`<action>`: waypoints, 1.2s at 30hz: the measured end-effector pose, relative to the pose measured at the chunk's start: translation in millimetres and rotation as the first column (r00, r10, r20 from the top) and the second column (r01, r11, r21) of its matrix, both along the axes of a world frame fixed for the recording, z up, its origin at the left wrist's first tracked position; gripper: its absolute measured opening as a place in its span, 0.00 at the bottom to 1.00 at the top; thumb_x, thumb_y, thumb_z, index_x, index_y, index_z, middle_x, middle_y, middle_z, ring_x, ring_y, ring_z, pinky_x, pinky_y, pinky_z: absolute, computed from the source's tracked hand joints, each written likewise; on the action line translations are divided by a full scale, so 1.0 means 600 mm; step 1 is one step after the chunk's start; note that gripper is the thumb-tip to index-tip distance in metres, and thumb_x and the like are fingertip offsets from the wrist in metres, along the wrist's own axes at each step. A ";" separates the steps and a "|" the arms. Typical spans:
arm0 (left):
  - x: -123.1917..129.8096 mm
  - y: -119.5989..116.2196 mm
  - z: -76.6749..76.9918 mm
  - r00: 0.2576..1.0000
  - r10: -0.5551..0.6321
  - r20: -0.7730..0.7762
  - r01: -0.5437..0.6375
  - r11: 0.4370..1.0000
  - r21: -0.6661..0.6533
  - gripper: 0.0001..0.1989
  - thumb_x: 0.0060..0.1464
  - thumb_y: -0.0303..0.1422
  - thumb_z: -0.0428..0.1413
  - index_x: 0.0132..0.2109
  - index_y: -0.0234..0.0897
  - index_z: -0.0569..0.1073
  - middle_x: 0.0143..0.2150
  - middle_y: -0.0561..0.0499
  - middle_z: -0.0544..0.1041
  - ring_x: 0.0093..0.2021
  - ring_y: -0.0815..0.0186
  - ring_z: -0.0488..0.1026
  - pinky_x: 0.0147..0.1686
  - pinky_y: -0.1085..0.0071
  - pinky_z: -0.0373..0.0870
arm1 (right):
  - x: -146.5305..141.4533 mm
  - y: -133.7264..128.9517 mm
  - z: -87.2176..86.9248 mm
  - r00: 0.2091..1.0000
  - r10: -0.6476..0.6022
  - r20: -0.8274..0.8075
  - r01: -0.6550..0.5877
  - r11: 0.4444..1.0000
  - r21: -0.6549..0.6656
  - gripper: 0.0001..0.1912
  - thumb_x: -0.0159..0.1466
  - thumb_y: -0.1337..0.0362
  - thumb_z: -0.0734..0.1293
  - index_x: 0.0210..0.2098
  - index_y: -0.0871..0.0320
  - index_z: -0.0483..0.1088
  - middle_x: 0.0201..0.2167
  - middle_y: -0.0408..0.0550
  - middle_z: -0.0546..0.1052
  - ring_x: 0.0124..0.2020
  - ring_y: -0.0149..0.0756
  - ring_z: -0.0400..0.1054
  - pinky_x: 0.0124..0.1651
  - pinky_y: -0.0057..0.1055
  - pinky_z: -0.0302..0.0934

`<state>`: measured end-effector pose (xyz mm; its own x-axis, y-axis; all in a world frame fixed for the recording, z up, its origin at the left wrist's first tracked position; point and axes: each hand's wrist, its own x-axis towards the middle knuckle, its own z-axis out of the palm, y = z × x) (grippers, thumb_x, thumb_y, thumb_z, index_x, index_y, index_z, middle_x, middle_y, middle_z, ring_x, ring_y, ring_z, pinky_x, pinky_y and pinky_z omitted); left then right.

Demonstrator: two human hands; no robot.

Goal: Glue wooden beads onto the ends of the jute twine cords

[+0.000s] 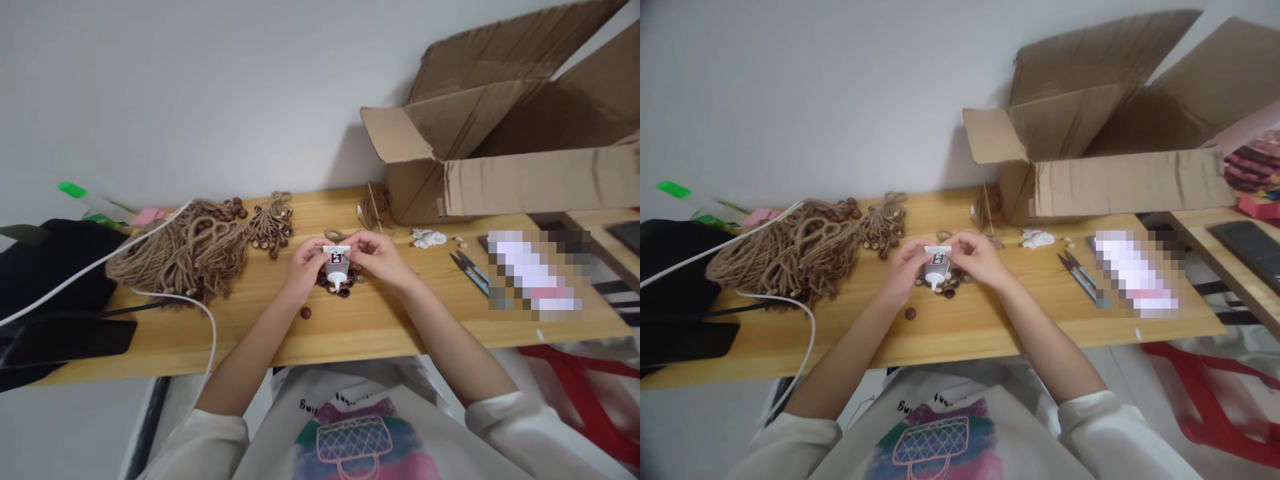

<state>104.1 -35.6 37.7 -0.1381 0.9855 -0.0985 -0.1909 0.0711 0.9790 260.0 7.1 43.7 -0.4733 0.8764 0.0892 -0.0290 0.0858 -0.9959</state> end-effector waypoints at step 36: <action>-0.002 -0.002 0.012 1.000 -0.017 0.020 0.017 1.000 0.007 0.14 0.39 0.38 0.62 0.34 0.38 0.71 0.21 0.58 0.71 0.21 0.72 0.68 0.22 0.76 0.65 | -0.012 -0.009 0.007 0.993 0.094 0.069 -0.088 0.992 -0.086 0.17 0.56 0.50 0.67 0.30 0.60 0.70 0.19 0.40 0.70 0.20 0.26 0.61 0.22 0.23 0.55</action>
<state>103.0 -36.9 45.2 -0.1197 0.9883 -0.0940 -0.2096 0.0674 0.9755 252.9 1.4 47.7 -0.5536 0.8326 -0.0190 0.0395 0.0034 -0.9992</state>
